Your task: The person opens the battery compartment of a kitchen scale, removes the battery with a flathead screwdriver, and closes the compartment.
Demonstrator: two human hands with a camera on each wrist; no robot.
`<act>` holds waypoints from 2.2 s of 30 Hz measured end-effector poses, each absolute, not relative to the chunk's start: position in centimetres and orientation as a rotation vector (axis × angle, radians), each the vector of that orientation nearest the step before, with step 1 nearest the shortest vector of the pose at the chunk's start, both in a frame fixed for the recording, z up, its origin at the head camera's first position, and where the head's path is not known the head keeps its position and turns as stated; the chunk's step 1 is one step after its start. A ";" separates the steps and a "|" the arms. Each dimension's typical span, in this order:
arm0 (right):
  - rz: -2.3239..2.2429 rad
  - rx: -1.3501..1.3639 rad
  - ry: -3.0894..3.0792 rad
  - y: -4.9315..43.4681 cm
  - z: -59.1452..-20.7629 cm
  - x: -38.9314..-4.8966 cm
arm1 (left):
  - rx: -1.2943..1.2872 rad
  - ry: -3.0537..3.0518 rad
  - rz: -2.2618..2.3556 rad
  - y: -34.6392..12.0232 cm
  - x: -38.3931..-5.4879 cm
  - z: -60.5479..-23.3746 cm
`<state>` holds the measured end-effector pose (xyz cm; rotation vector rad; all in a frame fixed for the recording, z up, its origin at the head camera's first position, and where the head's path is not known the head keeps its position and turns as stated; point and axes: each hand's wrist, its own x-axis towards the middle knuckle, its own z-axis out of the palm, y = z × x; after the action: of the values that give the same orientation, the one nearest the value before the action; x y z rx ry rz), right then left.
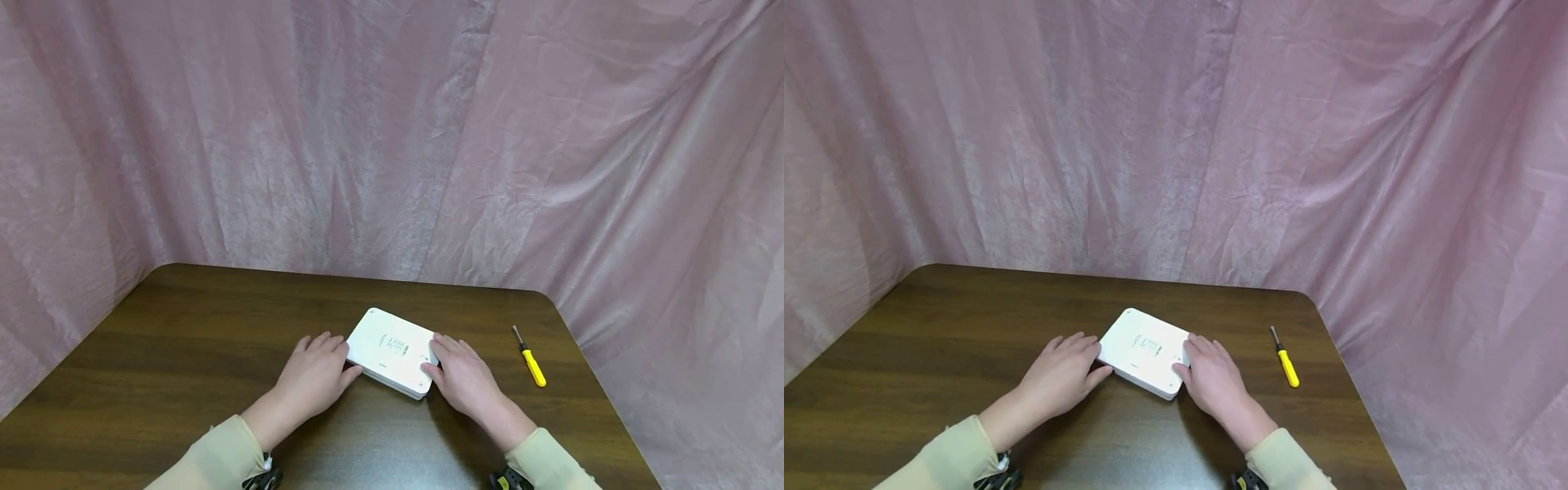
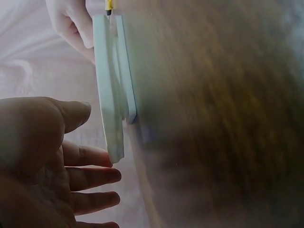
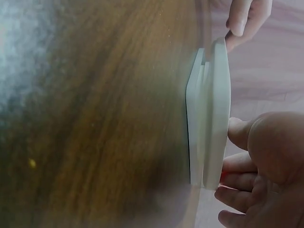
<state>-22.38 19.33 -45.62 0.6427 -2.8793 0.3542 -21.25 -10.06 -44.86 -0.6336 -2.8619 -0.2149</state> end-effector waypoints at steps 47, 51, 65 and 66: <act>0.477 0.790 -3.036 20.6 -45.6 -24.6 | -0.685 -2.926 -0.379 -9.7 -21.9 -44.5; 0.480 0.780 -3.047 20.6 -45.6 -24.7 | -0.679 -2.971 -0.374 -9.2 -22.8 -44.8; 0.531 0.778 -3.060 20.7 -45.4 -24.3 | -0.708 -3.040 -0.390 -8.5 -23.1 -44.7; 0.540 0.784 -3.059 20.7 -45.4 -24.3 | -0.714 -3.044 -0.394 -8.5 -23.1 -44.6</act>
<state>-24.25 20.70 -45.42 0.7845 -3.0593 0.5396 -23.07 -8.47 -44.65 -0.7135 -3.0436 -0.3940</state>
